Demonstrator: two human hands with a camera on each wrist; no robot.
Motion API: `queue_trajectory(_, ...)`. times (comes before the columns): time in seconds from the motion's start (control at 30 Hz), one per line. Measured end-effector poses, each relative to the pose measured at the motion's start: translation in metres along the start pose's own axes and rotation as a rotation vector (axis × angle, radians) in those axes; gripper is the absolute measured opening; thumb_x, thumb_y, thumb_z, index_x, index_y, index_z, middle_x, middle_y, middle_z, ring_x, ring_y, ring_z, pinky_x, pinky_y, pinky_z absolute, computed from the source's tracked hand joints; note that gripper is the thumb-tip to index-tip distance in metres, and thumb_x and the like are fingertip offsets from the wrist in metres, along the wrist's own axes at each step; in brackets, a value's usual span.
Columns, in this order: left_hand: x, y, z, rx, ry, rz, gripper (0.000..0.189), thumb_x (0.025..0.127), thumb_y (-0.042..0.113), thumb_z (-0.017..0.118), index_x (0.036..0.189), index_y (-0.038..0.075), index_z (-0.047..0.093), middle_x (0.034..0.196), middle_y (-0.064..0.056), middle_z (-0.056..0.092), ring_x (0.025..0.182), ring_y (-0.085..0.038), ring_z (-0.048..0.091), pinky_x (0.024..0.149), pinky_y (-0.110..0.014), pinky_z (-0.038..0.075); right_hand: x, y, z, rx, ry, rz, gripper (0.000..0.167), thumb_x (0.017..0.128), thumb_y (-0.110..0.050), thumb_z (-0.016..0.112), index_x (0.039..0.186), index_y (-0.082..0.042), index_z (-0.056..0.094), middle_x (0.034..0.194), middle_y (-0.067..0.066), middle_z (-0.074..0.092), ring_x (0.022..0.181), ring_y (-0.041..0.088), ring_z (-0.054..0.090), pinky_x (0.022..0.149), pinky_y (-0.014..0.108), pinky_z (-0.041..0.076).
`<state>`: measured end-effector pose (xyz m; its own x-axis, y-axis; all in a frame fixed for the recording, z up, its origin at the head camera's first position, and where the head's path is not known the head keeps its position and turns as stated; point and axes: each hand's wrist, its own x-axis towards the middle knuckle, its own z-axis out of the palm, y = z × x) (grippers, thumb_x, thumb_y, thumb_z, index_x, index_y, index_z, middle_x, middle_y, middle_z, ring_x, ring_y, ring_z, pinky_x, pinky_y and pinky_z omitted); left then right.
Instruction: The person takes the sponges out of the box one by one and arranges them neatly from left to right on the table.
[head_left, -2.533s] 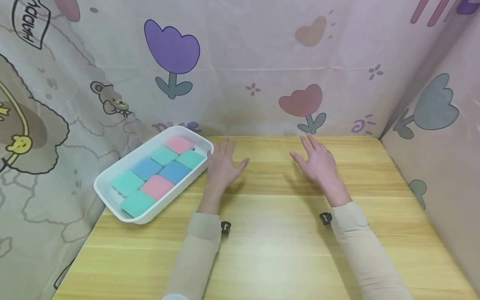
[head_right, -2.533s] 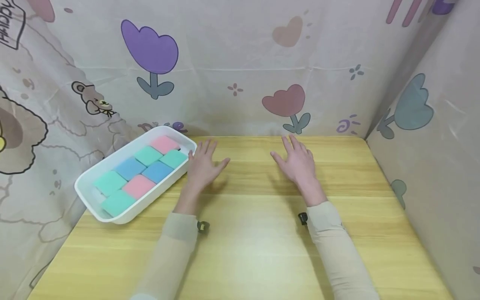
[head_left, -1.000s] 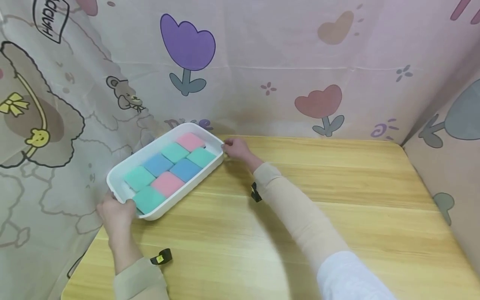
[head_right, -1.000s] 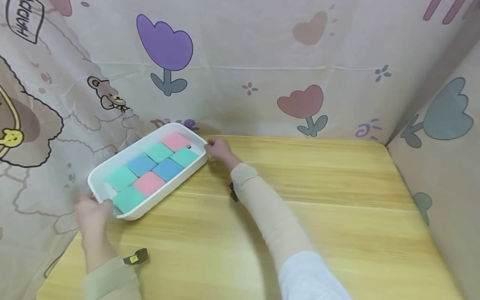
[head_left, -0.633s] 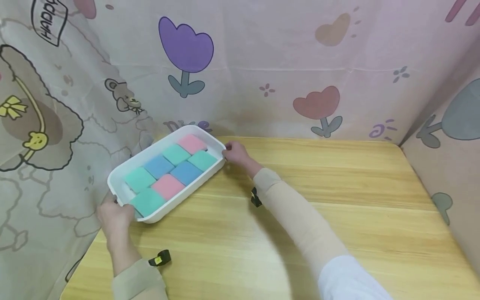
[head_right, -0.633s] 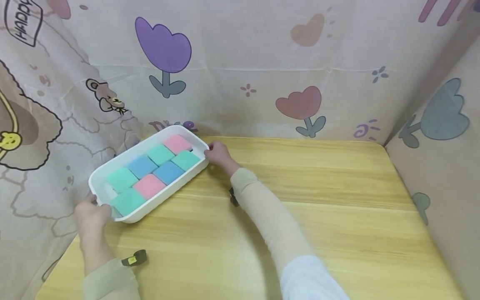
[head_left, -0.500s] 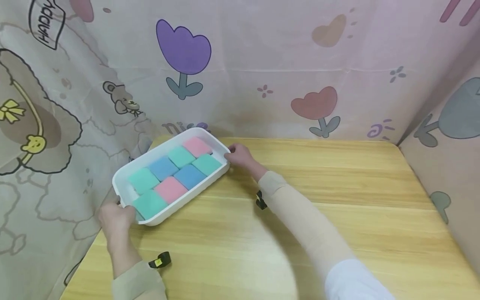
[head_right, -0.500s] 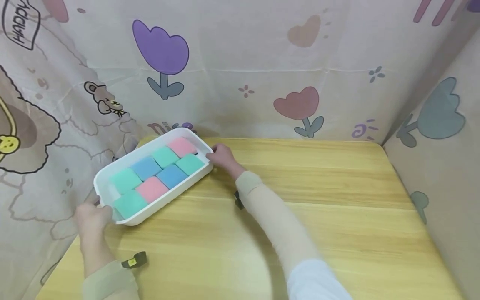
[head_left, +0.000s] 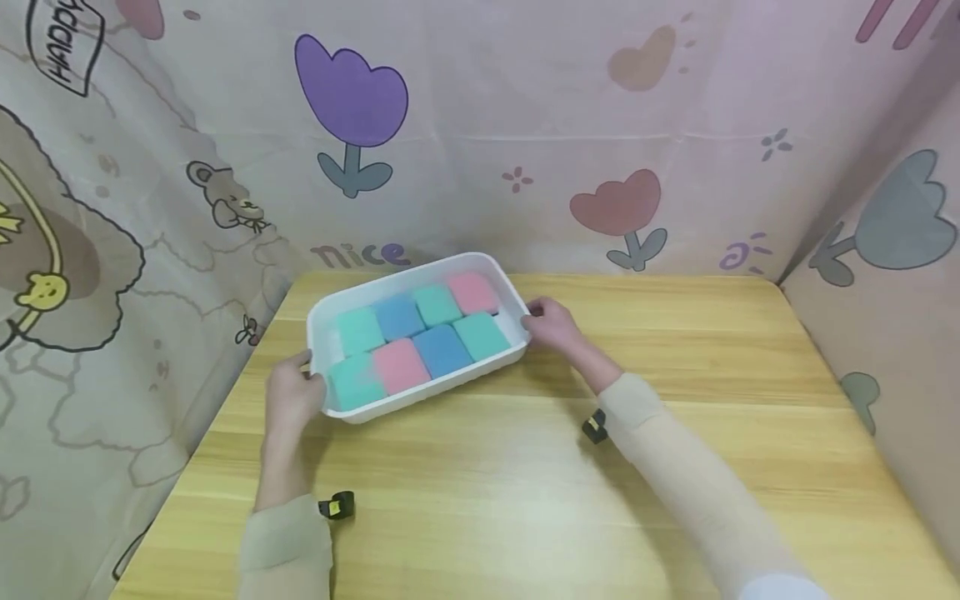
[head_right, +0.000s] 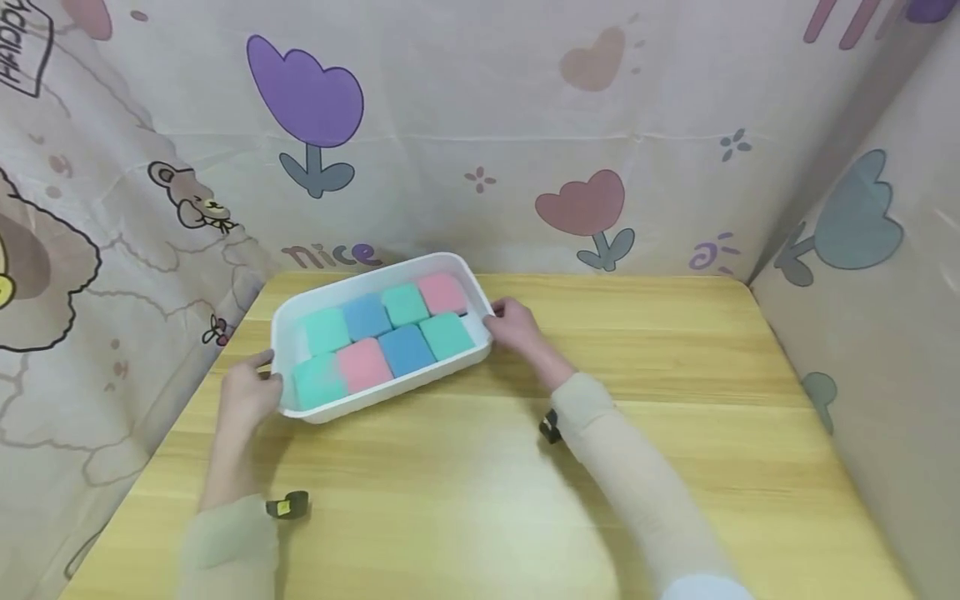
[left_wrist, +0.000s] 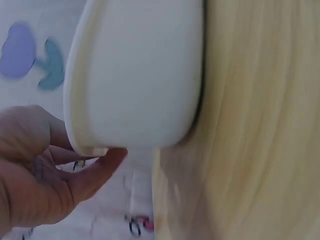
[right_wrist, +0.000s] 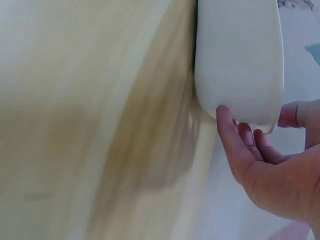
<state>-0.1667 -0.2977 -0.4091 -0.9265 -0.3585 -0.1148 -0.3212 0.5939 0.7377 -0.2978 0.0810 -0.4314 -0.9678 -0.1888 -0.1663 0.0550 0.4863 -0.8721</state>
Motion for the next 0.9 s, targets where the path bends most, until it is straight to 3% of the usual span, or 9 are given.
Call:
queue_trajectory(0.27,0.027,0.030,0.041,-0.042,-0.095,0.100,0.051,0.103,0.008,0.050,0.151,-0.008,0.045,0.138,-0.035,0.058,0.123,-0.048,0.062,0.096,-0.052,0.060,-0.035,0.037,-0.046,0.035,0.065,0.059,0.056,0.099,-0.013,0.053,0.149,0.010,0.042,0.142,0.030,0.054,0.124,0.043,0.060,0.094,0.044,0.062)
queue_trajectory(0.43,0.055,0.050,0.068,-0.181,-0.146,0.122,0.047,0.103,0.009,0.057,0.148,-0.004,0.051,0.136,-0.032,0.061,0.122,-0.044,0.064,0.097,-0.048,0.060,-0.051,0.052,-0.073,0.075,0.101,0.089,0.061,0.099,-0.011,0.050,0.154,0.012,0.034,0.148,0.034,0.048,0.123,0.047,0.060,0.091,0.046,0.063)
queue_trajectory(0.53,0.070,0.064,0.083,-0.266,-0.175,0.112,0.046,0.102,0.008,0.061,0.147,-0.002,0.054,0.141,-0.028,0.059,0.124,-0.042,0.063,0.100,-0.046,0.059,-0.055,0.059,-0.087,0.103,0.127,0.109,0.063,0.100,-0.011,0.048,0.155,0.013,0.030,0.150,0.036,0.045,0.122,0.048,0.060,0.091,0.045,0.063)
queue_trajectory(0.63,0.083,0.076,0.096,-0.291,-0.206,0.116,0.046,0.102,0.009,0.062,0.146,-0.001,0.054,0.148,-0.024,0.055,0.128,-0.040,0.061,0.103,-0.045,0.057,-0.056,0.065,-0.098,0.122,0.152,0.133,0.064,0.101,-0.012,0.047,0.156,0.013,0.028,0.152,0.036,0.043,0.121,0.048,0.061,0.092,0.045,0.063)
queue_trajectory(0.9,0.096,0.098,0.122,-0.318,-0.193,0.140,0.043,0.100,0.006,0.065,0.142,-0.001,0.059,0.148,-0.022,0.057,0.130,-0.040,0.060,0.103,-0.045,0.057,-0.053,0.076,-0.118,0.191,0.210,0.161,0.065,0.100,-0.014,0.047,0.158,0.008,0.029,0.153,0.033,0.044,0.116,0.041,0.061,0.097,0.047,0.060)
